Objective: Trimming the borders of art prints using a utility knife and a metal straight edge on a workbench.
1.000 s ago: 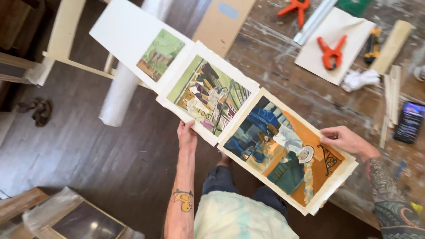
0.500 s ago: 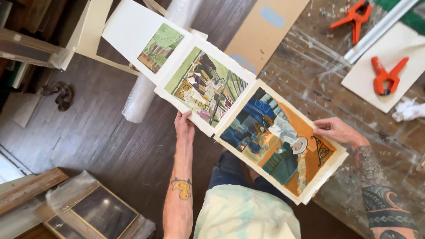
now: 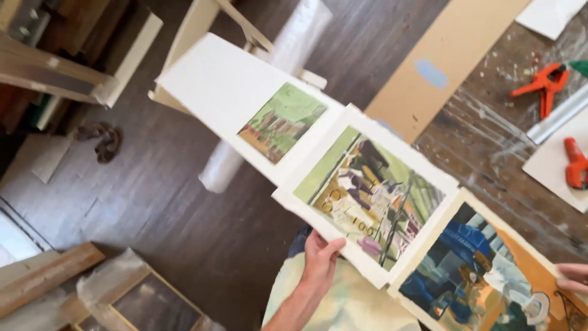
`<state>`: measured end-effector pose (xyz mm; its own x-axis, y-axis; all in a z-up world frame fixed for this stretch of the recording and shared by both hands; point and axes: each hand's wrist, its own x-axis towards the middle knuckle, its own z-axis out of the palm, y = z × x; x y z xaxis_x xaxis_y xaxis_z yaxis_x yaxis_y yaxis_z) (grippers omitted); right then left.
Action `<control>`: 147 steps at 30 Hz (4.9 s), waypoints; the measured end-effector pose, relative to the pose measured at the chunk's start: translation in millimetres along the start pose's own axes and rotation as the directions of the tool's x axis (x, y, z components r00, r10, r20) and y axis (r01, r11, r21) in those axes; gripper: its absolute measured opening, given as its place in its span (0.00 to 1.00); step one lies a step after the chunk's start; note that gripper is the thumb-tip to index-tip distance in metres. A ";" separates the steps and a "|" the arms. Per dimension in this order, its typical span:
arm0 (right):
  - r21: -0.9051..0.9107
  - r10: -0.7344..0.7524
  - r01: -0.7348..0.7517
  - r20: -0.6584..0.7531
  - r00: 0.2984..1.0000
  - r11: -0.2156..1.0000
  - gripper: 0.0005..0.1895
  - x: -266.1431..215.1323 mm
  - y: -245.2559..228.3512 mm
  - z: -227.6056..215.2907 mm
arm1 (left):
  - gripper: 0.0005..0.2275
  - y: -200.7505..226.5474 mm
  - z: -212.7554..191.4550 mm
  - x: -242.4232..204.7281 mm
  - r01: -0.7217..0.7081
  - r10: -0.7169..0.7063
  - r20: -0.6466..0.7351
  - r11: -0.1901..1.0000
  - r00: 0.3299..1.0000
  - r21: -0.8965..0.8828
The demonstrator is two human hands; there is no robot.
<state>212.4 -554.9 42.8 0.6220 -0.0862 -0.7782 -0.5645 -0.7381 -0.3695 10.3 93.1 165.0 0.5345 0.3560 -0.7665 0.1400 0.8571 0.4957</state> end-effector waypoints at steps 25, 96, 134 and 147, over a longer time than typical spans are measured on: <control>-0.407 -0.043 0.170 0.303 0.952 0.897 0.23 46.9 -326.3 137.4 | 0.26 40.6 -80.5 294.6 -0.010 0.010 -0.001 0.993 1.000 0.114; 0.363 0.256 -0.016 -0.626 0.737 0.932 0.47 -96.4 -123.6 392.8 | 0.17 72.3 -135.5 373.7 0.076 -0.045 -0.212 0.987 0.976 0.141; 0.316 0.146 0.105 -0.675 0.724 0.943 0.46 15.2 -207.0 133.0 | 0.22 88.6 -40.6 193.3 -0.127 0.064 0.114 0.271 0.991 0.954; -0.176 -0.192 0.081 -0.837 0.512 0.981 0.40 207.0 -124.4 2.9 | 0.37 -266.7 354.1 224.9 -0.125 -0.390 0.268 0.354 0.881 0.927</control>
<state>409.8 -478.9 -73.8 0.8813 -0.4624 0.0975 -0.4081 -0.8487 -0.3364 388.3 -187.2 5.0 0.6398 -0.1203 -0.7591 0.7550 -0.0864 0.6500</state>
